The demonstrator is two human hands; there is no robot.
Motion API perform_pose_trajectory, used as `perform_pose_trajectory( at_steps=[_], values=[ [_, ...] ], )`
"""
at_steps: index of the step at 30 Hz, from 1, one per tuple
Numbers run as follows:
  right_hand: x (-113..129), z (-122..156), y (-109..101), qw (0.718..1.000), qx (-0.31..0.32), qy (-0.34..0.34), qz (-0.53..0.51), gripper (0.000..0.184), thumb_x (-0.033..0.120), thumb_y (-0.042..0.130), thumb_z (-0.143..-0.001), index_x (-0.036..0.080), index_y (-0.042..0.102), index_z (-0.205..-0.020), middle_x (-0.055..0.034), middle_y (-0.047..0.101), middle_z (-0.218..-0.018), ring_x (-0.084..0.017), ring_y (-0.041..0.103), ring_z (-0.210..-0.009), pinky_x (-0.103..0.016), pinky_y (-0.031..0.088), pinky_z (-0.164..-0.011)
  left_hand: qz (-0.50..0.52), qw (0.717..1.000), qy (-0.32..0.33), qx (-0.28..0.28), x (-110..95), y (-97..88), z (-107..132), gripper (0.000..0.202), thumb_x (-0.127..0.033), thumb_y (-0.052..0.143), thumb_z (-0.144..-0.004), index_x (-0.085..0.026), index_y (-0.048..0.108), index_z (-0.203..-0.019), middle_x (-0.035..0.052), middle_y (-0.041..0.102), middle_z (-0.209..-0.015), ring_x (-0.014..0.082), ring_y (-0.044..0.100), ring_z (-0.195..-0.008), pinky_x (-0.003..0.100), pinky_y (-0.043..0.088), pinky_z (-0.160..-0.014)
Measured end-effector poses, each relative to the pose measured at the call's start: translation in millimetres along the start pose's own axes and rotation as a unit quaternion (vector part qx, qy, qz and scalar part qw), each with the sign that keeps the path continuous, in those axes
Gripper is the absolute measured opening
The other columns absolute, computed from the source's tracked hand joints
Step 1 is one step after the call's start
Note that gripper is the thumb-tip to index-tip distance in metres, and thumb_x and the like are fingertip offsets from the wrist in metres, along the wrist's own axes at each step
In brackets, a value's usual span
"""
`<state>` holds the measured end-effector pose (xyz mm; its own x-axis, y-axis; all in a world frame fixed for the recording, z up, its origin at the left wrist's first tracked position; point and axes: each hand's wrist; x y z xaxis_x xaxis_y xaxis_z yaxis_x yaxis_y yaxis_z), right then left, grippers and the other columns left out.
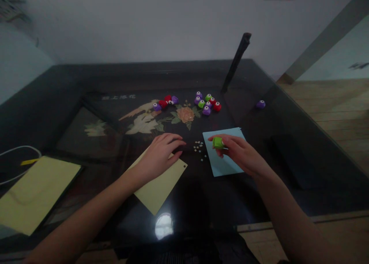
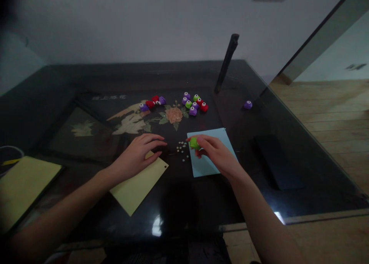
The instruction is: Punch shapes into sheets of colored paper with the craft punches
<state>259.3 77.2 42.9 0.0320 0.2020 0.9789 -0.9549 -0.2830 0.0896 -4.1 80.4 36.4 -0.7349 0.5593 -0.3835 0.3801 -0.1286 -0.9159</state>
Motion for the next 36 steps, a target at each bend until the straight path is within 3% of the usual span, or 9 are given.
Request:
perform_pose_trajectory(
  at_steps=[4, 7, 10, 14, 16, 20, 26, 31, 36],
  values=[
    [-2, -3, -6, 1.000, -0.024, -0.005, -0.005, 0.031, 0.041, 0.061, -0.085, 0.021, 0.070, -0.107, -0.0036, 0.061, -0.086, -0.013, 0.049, -0.068, -0.029, 0.043, -0.061, -0.039, 0.998, -0.055, 0.015, 37, -11.7, 13, 0.028, -0.029, 0.056, -0.088, -0.022, 0.060, -0.116, 0.0099, 0.057, -0.125, 0.0276, 0.049, -0.118, 0.046, 0.040, -0.100],
    [-4, -6, -7, 0.998, -0.046, -0.024, -0.037, 0.028, 0.041, 0.061, -0.085, 0.023, 0.069, -0.105, -0.0028, 0.060, -0.090, -0.013, 0.051, -0.072, -0.027, 0.043, -0.062, 0.000, 0.998, -0.046, 0.048, 64, -13.7, 13, 0.032, -0.034, 0.060, -0.085, -0.021, 0.058, -0.114, 0.0102, 0.054, -0.126, 0.0269, 0.047, -0.120, 0.042, 0.038, -0.102],
    [2, -8, -8, 0.996, -0.063, -0.051, -0.045, 0.029, 0.038, 0.067, -0.080, 0.023, 0.068, -0.105, -0.0007, 0.058, -0.087, -0.012, 0.051, -0.071, -0.027, 0.042, -0.062, 0.027, 0.995, -0.036, 0.093, 78, -15.9, 10, 0.035, -0.038, 0.067, -0.079, -0.020, 0.059, -0.108, 0.0095, 0.056, -0.118, 0.0275, 0.049, -0.115, 0.040, 0.039, -0.098],
    [19, -19, -15, 0.992, -0.084, -0.085, 0.049, 0.038, 0.032, 0.072, -0.076, 0.020, 0.064, -0.111, 0.0016, 0.058, -0.074, -0.011, 0.049, -0.063, -0.027, 0.041, -0.059, 0.028, 0.992, -0.027, 0.121, 76, -21.5, 9, 0.033, -0.035, 0.070, -0.074, -0.021, 0.059, -0.103, 0.0069, 0.057, -0.109, 0.0254, 0.054, -0.104, 0.034, 0.043, -0.088],
    [27, -33, -22, 0.981, -0.103, -0.111, 0.122, 0.041, 0.034, 0.069, -0.077, 0.019, 0.060, -0.114, -0.0004, 0.061, -0.078, -0.012, 0.053, -0.063, -0.028, 0.044, -0.060, 0.026, 0.990, -0.030, 0.133, 71, -24.2, 10, 0.030, -0.032, 0.069, -0.075, -0.021, 0.058, -0.101, 0.0060, 0.058, -0.105, 0.0240, 0.056, -0.097, 0.031, 0.044, -0.081],
    [33, -77, -42, 0.923, -0.165, -0.146, 0.316, 0.037, 0.038, 0.065, -0.078, 0.017, 0.055, -0.107, -0.0047, 0.066, -0.088, -0.015, 0.061, -0.064, -0.031, 0.049, -0.061, 0.020, 0.987, -0.043, 0.153, 62, -29.3, 14, 0.025, -0.027, 0.066, -0.076, -0.020, 0.057, -0.097, 0.0034, 0.059, -0.091, 0.0220, 0.059, -0.085, 0.028, 0.043, -0.070],
    [12, -129, -61, 0.850, -0.220, -0.136, 0.459, 0.015, 0.022, 0.070, -0.070, 0.016, 0.065, -0.082, -0.0057, 0.063, -0.086, -0.018, 0.059, -0.071, -0.034, 0.046, -0.074, 0.003, 0.988, -0.038, 0.148, 58, -35.4, 16, 0.028, -0.030, 0.070, -0.076, -0.018, 0.058, -0.098, 0.0073, 0.057, -0.104, 0.0256, 0.055, -0.100, 0.032, 0.043, -0.084],
    [-8, -140, -64, 0.803, -0.218, -0.122, 0.541, 0.016, 0.023, 0.070, -0.072, 0.015, 0.069, -0.086, -0.0079, 0.062, -0.092, -0.020, 0.058, -0.078, -0.033, 0.044, -0.077, -0.009, 0.985, -0.031, 0.170, 57, -35.5, 16, 0.046, -0.026, 0.078, -0.067, -0.019, 0.056, -0.107, 0.0072, 0.055, -0.115, 0.0269, 0.052, -0.109, 0.032, 0.042, -0.088],
    [-15, -143, -60, 0.773, -0.210, -0.122, 0.586, 0.016, 0.026, 0.067, -0.077, 0.018, 0.067, -0.091, -0.0075, 0.062, -0.094, -0.022, 0.058, -0.085, -0.031, 0.043, -0.076, -0.018, 0.978, -0.044, 0.201, 51, -35.7, 16, 0.041, -0.024, 0.075, -0.070, -0.019, 0.056, -0.106, 0.0063, 0.058, -0.108, 0.0255, 0.055, -0.102, 0.029, 0.043, -0.080]
  ],
)
Point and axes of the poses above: each hand's wrist, its own z-axis away from the middle knuckle, its own y-axis out of the palm, x = y × z
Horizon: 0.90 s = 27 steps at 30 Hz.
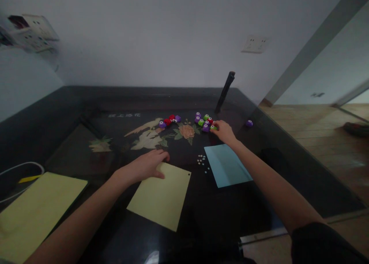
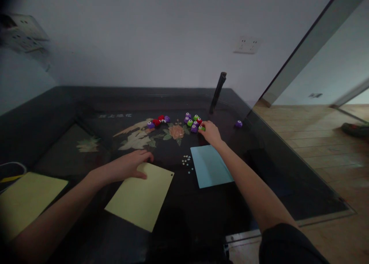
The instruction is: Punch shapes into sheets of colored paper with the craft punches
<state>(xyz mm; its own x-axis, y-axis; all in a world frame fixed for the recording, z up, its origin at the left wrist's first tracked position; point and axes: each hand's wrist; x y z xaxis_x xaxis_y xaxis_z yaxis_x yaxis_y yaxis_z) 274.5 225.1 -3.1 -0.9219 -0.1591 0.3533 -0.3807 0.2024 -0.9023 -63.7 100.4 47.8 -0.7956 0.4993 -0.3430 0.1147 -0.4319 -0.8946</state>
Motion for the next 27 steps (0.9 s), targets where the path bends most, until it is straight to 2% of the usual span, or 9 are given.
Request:
perform_pose_trajectory(
  at_steps=[8, 13, 18, 27],
  values=[
    [3, 1, 5, 1.000, -0.009, -0.001, 0.030, 0.016, 0.029, 0.065, -0.080, 0.019, 0.065, -0.092, -0.0076, 0.059, -0.097, -0.022, 0.058, -0.082, -0.031, 0.043, -0.072, -0.017, 1.000, -0.009, 0.008, -10, -5.1, 2, 0.026, -0.026, 0.074, -0.072, -0.016, 0.062, -0.093, 0.0095, 0.056, -0.104, 0.0285, 0.053, -0.102, 0.034, 0.042, -0.083],
    [0, 3, 4, 0.999, -0.006, -0.001, 0.032, 0.017, 0.028, 0.066, -0.078, 0.020, 0.065, -0.094, -0.0071, 0.057, -0.099, -0.021, 0.059, -0.082, -0.030, 0.044, -0.071, 0.019, 0.999, -0.003, 0.028, -10, -9.2, 5, 0.015, -0.019, 0.060, -0.080, -0.017, 0.060, -0.095, 0.0083, 0.059, -0.102, 0.0244, 0.057, -0.097, 0.031, 0.044, -0.082],
    [-3, 1, 3, 1.000, 0.002, -0.008, 0.026, 0.018, 0.024, 0.065, -0.078, 0.021, 0.065, -0.096, -0.0057, 0.060, -0.094, -0.021, 0.058, -0.082, -0.030, 0.043, -0.072, 0.061, 0.997, 0.011, 0.040, -1, -9.1, 6, 0.017, -0.019, 0.045, -0.087, -0.019, 0.059, -0.096, 0.0056, 0.065, -0.098, 0.0218, 0.062, -0.093, 0.028, 0.045, -0.077],
    [0, -10, 3, 1.000, 0.006, -0.008, -0.006, 0.017, 0.022, 0.065, -0.077, 0.022, 0.066, -0.094, -0.0041, 0.061, -0.086, -0.019, 0.056, -0.077, -0.029, 0.042, -0.070, 0.172, 0.982, 0.055, 0.048, 2, -17.9, 9, 0.019, -0.025, 0.044, -0.090, -0.019, 0.062, -0.090, 0.0014, 0.065, -0.084, 0.0170, 0.061, -0.079, 0.023, 0.042, -0.068]
  ],
)
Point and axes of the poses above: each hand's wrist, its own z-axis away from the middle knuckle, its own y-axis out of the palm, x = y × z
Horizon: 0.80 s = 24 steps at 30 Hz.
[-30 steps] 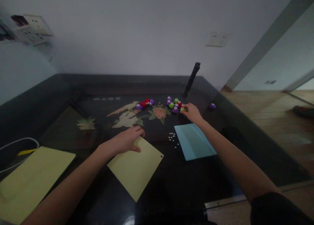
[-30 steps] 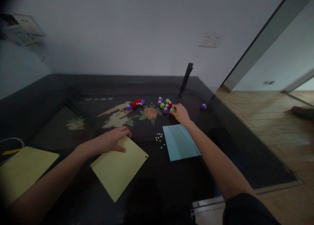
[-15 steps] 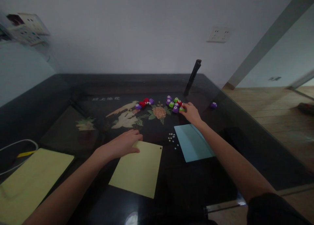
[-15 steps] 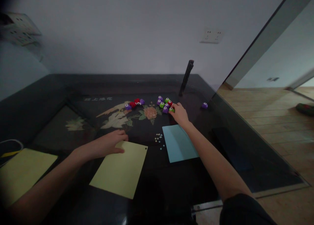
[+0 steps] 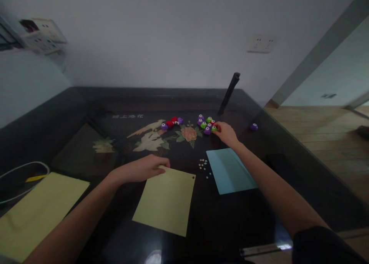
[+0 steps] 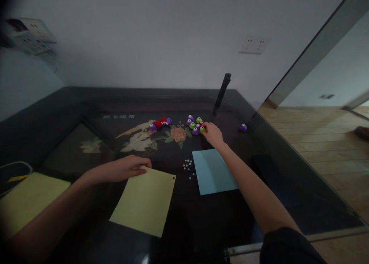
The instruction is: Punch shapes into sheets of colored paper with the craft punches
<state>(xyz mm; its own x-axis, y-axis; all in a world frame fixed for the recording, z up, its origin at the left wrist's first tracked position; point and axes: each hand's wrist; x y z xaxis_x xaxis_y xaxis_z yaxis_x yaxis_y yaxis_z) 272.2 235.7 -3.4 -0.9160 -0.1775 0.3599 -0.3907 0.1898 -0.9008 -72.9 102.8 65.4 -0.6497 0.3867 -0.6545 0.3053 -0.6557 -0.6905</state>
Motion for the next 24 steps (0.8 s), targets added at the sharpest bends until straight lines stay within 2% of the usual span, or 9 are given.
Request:
perform_pose_trajectory(
  at_steps=[5, 9, 12, 14, 16, 17, 20, 24],
  values=[
    [4, 4, -10, 0.999, -0.006, 0.003, -0.054, 0.025, 0.019, 0.066, -0.074, 0.021, 0.066, -0.098, -0.0044, 0.063, -0.088, -0.020, 0.058, -0.079, -0.031, 0.044, -0.072, 0.047, 0.999, 0.022, -0.016, 2, -7.5, 1, 0.021, -0.030, 0.048, -0.090, -0.018, 0.064, -0.095, 0.0021, 0.067, -0.091, 0.0171, 0.061, -0.084, 0.023, 0.044, -0.074],
    [20, 25, -29, 0.991, -0.008, 0.006, -0.131, 0.023, 0.021, 0.061, -0.079, 0.018, 0.065, -0.101, -0.0073, 0.066, -0.094, -0.020, 0.061, -0.078, -0.035, 0.048, -0.076, 0.084, 0.995, -0.003, -0.062, 8, -12.3, -1, 0.026, -0.038, 0.053, -0.087, -0.018, 0.065, -0.097, 0.0034, 0.069, -0.094, 0.0186, 0.063, -0.088, 0.027, 0.047, -0.077],
    [44, 57, -45, 0.975, 0.055, -0.014, -0.217, 0.024, 0.033, 0.052, -0.088, 0.017, 0.066, -0.098, -0.0069, 0.070, -0.087, -0.018, 0.065, -0.073, -0.032, 0.052, -0.069, 0.155, 0.981, -0.037, -0.110, 10, -13.8, -3, 0.028, -0.040, 0.056, -0.084, -0.016, 0.064, -0.097, 0.0033, 0.070, -0.089, 0.0178, 0.064, -0.081, 0.027, 0.048, -0.071],
    [62, 80, -53, 0.951, 0.123, -0.026, -0.282, 0.038, 0.042, 0.038, -0.094, 0.017, 0.067, -0.099, -0.0073, 0.072, -0.086, -0.017, 0.067, -0.070, -0.030, 0.053, -0.061, 0.228, 0.961, -0.055, -0.144, 10, -12.9, -6, 0.027, -0.039, 0.059, -0.082, -0.016, 0.063, -0.096, 0.0032, 0.070, -0.088, 0.0170, 0.065, -0.078, 0.027, 0.049, -0.069],
    [78, 99, -57, 0.879, 0.222, 0.004, -0.422, 0.043, 0.048, 0.038, -0.094, 0.017, 0.064, -0.109, -0.0098, 0.072, -0.095, -0.019, 0.069, -0.078, -0.030, 0.054, -0.062, 0.288, 0.937, -0.068, -0.188, 9, -10.5, -8, 0.028, -0.037, 0.063, -0.079, -0.016, 0.062, -0.097, 0.0040, 0.071, -0.090, 0.0167, 0.066, -0.077, 0.028, 0.050, -0.068],
    [84, 106, -57, 0.860, 0.244, 0.013, -0.448, 0.041, 0.049, 0.044, -0.092, 0.018, 0.063, -0.111, -0.0089, 0.072, -0.096, -0.019, 0.068, -0.080, -0.030, 0.054, -0.063, 0.303, 0.926, -0.074, -0.210, 8, -8.9, -9, 0.030, -0.037, 0.064, -0.078, -0.016, 0.062, -0.099, 0.0046, 0.072, -0.090, 0.0168, 0.067, -0.075, 0.028, 0.051, -0.066],
    [96, 115, -53, 0.836, 0.255, 0.050, -0.484, 0.034, 0.045, 0.061, -0.083, 0.020, 0.064, -0.106, -0.0048, 0.073, -0.088, -0.018, 0.068, -0.079, -0.030, 0.052, -0.066, 0.291, 0.917, -0.079, -0.260, 4, -4.3, -10, 0.032, -0.037, 0.067, -0.076, -0.016, 0.063, -0.100, 0.0060, 0.072, -0.090, 0.0174, 0.066, -0.073, 0.027, 0.051, -0.061],
    [98, 115, -45, 0.813, 0.239, 0.102, -0.520, 0.026, 0.037, 0.072, -0.073, 0.019, 0.066, -0.092, -0.0029, 0.073, -0.081, -0.017, 0.066, -0.068, -0.027, 0.048, -0.058, 0.231, 0.922, -0.049, -0.307, -7, -2.3, -6, 0.027, -0.036, 0.068, -0.077, -0.016, 0.067, -0.096, 0.0046, 0.071, -0.089, 0.0163, 0.065, -0.075, 0.025, 0.051, -0.062]
  ],
)
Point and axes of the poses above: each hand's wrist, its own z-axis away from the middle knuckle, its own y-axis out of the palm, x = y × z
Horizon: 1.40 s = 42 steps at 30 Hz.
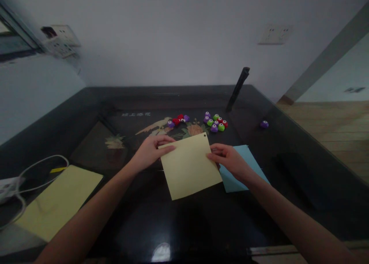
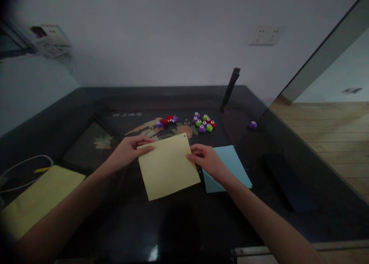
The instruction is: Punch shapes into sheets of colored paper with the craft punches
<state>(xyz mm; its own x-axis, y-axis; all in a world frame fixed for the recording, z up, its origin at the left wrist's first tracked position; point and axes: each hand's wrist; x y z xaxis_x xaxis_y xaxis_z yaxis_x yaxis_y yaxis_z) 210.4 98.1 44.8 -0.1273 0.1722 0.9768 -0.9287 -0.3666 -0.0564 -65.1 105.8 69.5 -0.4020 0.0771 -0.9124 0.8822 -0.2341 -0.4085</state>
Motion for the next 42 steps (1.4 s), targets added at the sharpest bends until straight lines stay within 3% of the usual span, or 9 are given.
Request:
perform_pose_trajectory(
  at_steps=[4, 7, 13, 21, 25, 30, 34, 38, 42],
  values=[
    [1, 7, -4, 0.997, -0.072, -0.007, -0.024, 0.023, 0.034, 0.074, -0.069, 0.018, 0.067, -0.083, -0.0015, 0.072, -0.072, -0.015, 0.063, -0.062, -0.026, 0.046, -0.055, -0.010, 1.000, -0.011, 0.016, -13, 2.7, 6, 0.028, -0.037, 0.064, -0.080, -0.015, 0.067, -0.096, -0.0001, 0.067, -0.070, 0.0101, 0.055, -0.052, 0.020, 0.041, -0.046],
    [3, 17, -7, 0.995, -0.099, -0.006, -0.010, 0.023, 0.035, 0.074, -0.068, 0.019, 0.067, -0.083, -0.0014, 0.071, -0.070, -0.016, 0.063, -0.061, -0.028, 0.048, -0.055, 0.006, 0.999, -0.020, 0.041, -19, 5.6, 8, 0.021, -0.034, 0.062, -0.081, -0.014, 0.065, -0.083, -0.0012, 0.065, -0.065, 0.0098, 0.055, -0.052, 0.020, 0.042, -0.048],
    [2, 28, -9, 0.994, -0.106, -0.026, 0.007, 0.025, 0.035, 0.075, -0.067, 0.019, 0.067, -0.084, -0.0005, 0.070, -0.066, -0.014, 0.060, -0.053, -0.027, 0.047, -0.048, 0.008, 1.000, -0.009, 0.020, -20, 7.5, 12, 0.018, -0.033, 0.064, -0.080, -0.015, 0.065, -0.079, -0.0022, 0.063, -0.061, 0.0096, 0.056, -0.052, 0.019, 0.043, -0.048],
    [8, 29, -13, 0.994, -0.096, -0.051, 0.027, 0.018, 0.036, 0.073, -0.071, 0.022, 0.072, -0.082, -0.0040, 0.075, -0.082, -0.020, 0.070, -0.074, -0.031, 0.055, -0.066, 0.006, 0.999, 0.022, 0.040, -25, 11.1, 16, 0.026, -0.037, 0.058, -0.084, -0.017, 0.063, -0.101, -0.0041, 0.061, -0.058, 0.0123, 0.059, -0.053, 0.022, 0.047, -0.050],
    [14, 41, -45, 0.980, -0.191, -0.058, 0.028, 0.024, 0.039, 0.076, -0.067, 0.021, 0.072, -0.083, -0.0056, 0.075, -0.081, -0.021, 0.069, -0.070, -0.033, 0.055, -0.063, -0.036, 0.998, 0.056, 0.004, -23, 11.2, 13, 0.030, -0.034, 0.051, -0.089, -0.017, 0.057, -0.113, 0.0016, 0.069, -0.081, 0.0108, 0.057, -0.055, 0.023, 0.049, -0.054],
    [5, 60, -107, 0.944, -0.322, -0.067, -0.003, 0.032, 0.045, 0.076, -0.065, 0.023, 0.069, -0.088, -0.0067, 0.075, -0.083, -0.022, 0.069, -0.071, -0.034, 0.055, -0.062, -0.164, 0.981, 0.073, 0.071, -15, 19.0, 13, 0.025, -0.033, 0.046, -0.092, -0.020, 0.062, -0.107, 0.0019, 0.071, -0.085, 0.0133, 0.061, -0.062, 0.024, 0.050, -0.059],
    [-16, 60, -134, 0.959, -0.283, 0.006, 0.010, 0.037, 0.045, 0.078, -0.063, 0.020, 0.068, -0.088, -0.0067, 0.075, -0.082, -0.019, 0.067, -0.062, -0.030, 0.053, -0.055, -0.239, 0.958, 0.103, 0.120, -12, 32.9, 18, 0.026, -0.031, 0.043, -0.093, -0.022, 0.064, -0.106, 0.0036, 0.072, -0.098, 0.0183, 0.067, -0.085, 0.029, 0.053, -0.076],
    [-25, 57, -138, 0.973, -0.216, 0.054, 0.057, 0.032, 0.040, 0.077, -0.065, 0.019, 0.067, -0.086, -0.0048, 0.074, -0.081, -0.019, 0.068, -0.065, -0.028, 0.052, -0.056, -0.262, 0.936, 0.158, 0.177, -13, 56.8, 26, 0.026, -0.025, 0.040, -0.096, -0.022, 0.062, -0.109, 0.0047, 0.069, -0.106, 0.0182, 0.064, -0.097, 0.031, 0.051, -0.087],
    [-24, 58, -138, 0.975, -0.191, 0.075, 0.084, 0.027, 0.036, 0.076, -0.066, 0.019, 0.065, -0.085, -0.0034, 0.073, -0.075, -0.017, 0.065, -0.057, -0.024, 0.046, -0.046, -0.302, 0.903, 0.224, 0.209, -23, 95.9, 29, 0.021, -0.018, 0.046, -0.094, -0.021, 0.061, -0.108, 0.0044, 0.068, -0.107, 0.0199, 0.062, -0.099, 0.034, 0.051, -0.087]
  ],
)
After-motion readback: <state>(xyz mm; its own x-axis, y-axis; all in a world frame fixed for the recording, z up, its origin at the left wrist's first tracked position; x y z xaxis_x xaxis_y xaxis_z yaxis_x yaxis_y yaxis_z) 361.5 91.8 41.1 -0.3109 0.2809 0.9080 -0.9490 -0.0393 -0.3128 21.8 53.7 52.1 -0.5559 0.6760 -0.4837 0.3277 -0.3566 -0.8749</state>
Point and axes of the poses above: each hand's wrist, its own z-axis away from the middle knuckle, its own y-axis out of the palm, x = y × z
